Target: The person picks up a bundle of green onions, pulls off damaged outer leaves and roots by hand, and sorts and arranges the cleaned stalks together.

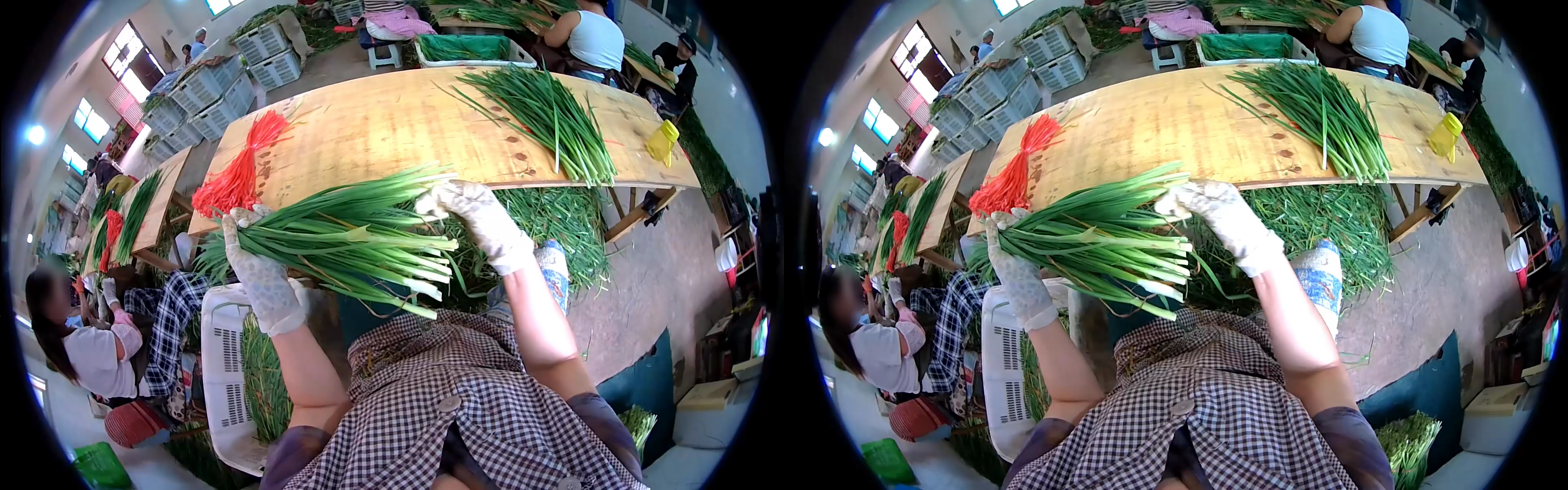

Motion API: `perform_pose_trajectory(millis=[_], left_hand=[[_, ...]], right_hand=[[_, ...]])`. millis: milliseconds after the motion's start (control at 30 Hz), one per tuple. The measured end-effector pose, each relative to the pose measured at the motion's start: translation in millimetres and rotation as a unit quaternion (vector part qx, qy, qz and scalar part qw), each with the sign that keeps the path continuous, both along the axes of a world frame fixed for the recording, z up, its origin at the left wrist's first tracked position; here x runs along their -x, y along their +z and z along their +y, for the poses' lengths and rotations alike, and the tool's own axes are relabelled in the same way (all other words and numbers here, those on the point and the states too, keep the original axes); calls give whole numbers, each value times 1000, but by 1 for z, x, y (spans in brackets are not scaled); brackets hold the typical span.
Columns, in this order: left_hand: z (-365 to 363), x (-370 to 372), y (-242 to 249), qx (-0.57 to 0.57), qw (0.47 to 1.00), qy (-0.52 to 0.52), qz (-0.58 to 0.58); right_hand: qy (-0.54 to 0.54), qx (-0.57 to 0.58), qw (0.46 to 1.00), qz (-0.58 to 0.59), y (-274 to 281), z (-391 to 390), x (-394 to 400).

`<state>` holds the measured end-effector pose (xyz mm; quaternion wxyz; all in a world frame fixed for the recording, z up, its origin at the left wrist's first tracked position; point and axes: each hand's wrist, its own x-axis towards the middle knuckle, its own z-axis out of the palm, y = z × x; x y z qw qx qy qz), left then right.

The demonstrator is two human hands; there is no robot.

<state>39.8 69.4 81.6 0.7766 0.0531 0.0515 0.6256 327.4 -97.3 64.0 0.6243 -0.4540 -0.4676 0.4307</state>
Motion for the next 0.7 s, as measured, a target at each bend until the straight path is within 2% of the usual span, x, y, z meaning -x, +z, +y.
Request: perform_pose_trajectory(millis=[33,67,100,167,200,233,267,300,367,433,467,500,567,633,700], left_hand=[[5,2,-7,-61,997,-6,36],[6,3,-9,-121,990,-11,73],[6,5,-11,-118,990,-9,73],[-2,5,1,-51,996,25,66],[-7,6,10,-8,999,17,39],[-6,7,7,-6,999,17,37],[-3,9,3,-42,998,19,50],[-2,9,-1,-77,995,20,66],[-3,1,-3,-66,996,17,55],[-9,-8,-2,-54,994,20,93],[-10,-11,-1,-60,992,16,107],[-9,-10,0,-63,992,18,109],[-5,-7,0,-26,992,47,112],[3,-5,-4,8,994,58,88],[5,-3,-10,-44,996,19,72]], right_hand=[[32,-45,998,8,-3,-5,-7],[-6,-3,999,40,0,-15,-10],[13,-48,981,189,-12,-18,-19],[-94,-26,916,389,-26,-34,-51],[-173,15,962,211,-38,-38,-69],[-245,54,968,25,-45,-40,-81],[-253,80,964,-10,-28,-36,-62],[-225,109,960,-127,-9,-39,-45],[-126,45,991,19,-4,-21,-22],[-107,84,972,-191,2,-5,-7],[-63,23,991,-111,-2,9,3],[-92,73,979,-166,-1,10,8],[-80,15,996,-26,-5,14,12],[-100,0,988,-114,-7,12,14],[-43,-23,998,-42,-8,5,12]])
